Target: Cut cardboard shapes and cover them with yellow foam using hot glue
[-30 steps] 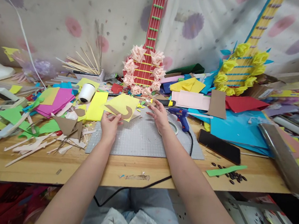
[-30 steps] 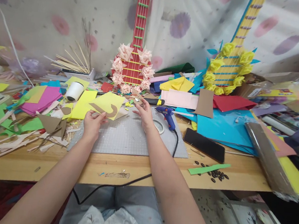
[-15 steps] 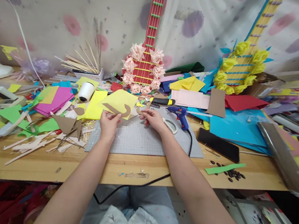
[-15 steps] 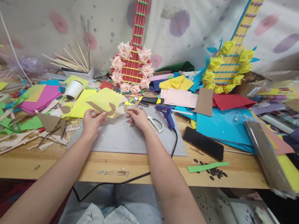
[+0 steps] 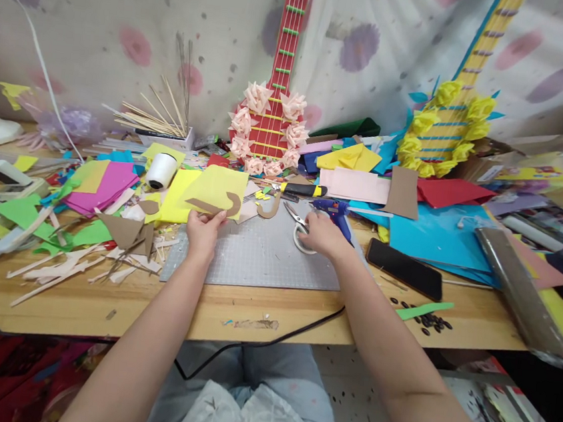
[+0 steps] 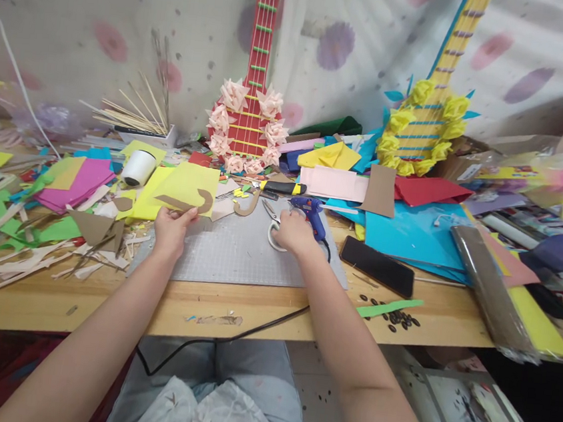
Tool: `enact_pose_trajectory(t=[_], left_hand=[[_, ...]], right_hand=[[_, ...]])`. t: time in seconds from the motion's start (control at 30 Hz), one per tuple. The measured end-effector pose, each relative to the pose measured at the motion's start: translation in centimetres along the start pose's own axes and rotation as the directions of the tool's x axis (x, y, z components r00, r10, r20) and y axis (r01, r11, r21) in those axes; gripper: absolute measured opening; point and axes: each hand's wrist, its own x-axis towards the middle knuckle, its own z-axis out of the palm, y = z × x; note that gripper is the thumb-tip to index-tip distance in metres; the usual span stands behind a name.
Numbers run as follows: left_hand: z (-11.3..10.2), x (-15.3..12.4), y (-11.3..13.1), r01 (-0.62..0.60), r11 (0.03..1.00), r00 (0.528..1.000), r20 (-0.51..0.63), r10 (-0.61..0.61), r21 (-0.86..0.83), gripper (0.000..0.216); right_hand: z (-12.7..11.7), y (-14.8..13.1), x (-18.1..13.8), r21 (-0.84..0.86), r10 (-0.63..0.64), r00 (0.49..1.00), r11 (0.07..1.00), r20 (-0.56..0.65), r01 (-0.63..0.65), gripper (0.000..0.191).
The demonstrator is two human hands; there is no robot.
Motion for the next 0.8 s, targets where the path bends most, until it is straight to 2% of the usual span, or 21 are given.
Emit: enact_pose_trajectory(t=[0.1, 0.27, 0.37, 0.43, 0.53, 0.6, 0.7, 0.8], left_hand=[[-0.1, 0.0, 0.1, 0.027, 0.999, 1.000, -0.001, -0.027, -0.020, 0.036], [-0.3, 0.0, 0.4, 0.038, 0.999, 0.999, -0.002, -0.038, -0.019, 0.036], [-0.2, 0.0, 0.4, 0.035, 0.999, 0.999, -0.006, -0.035, -0.015, 0.036], [-0.2, 0.1, 0.3, 0.033, 0.999, 0.999, -0.004, -0.033, -0.026, 0.035], [-0.2, 0.1, 0.4, 0.052, 0.998, 0.999, 0.004, -0.052, -0.046, 0.032], [-0.2, 0.0, 0.5, 0.069, 0.996, 0.998, 0.006, -0.068, -0.050, 0.031], [-0.2, -0.1, 0.7, 0.075, 0.996, 0.997, 0.014, -0.075, -0.045, 0.030], [-0.2, -0.2, 0.9, 0.068, 0.997, 0.998, 0.023, -0.067, -0.031, 0.028]], right_hand=[[0.4, 0.3, -0.3, -0.023, 0.025, 0.998, 0.999, 0.052, -0.024, 0.045], [-1.0, 1.8, -0.4, 0.009, 0.022, 0.994, 1.000, 0.107, -0.023, 0.023], [-2.4, 3.6, -0.8, 0.198, -0.050, 0.988, 0.980, 0.144, 0.021, 0.017], [-2.8, 4.4, -1.1, 0.380, -0.143, 0.977, 0.922, 0.159, 0.074, 0.021], [-2.2, 4.0, -1.1, 0.566, -0.231, 0.968, 0.813, 0.102, 0.134, 0.028], [-1.2, 2.6, -0.7, 0.595, -0.251, 0.968, 0.781, 0.021, 0.189, 0.027], [0.5, 0.0, 0.1, 0.527, -0.122, 0.987, 0.835, -0.103, 0.159, 0.024], [1.5, -1.5, 0.5, 0.373, -0.022, 0.978, 0.922, -0.208, 0.100, 0.022]])
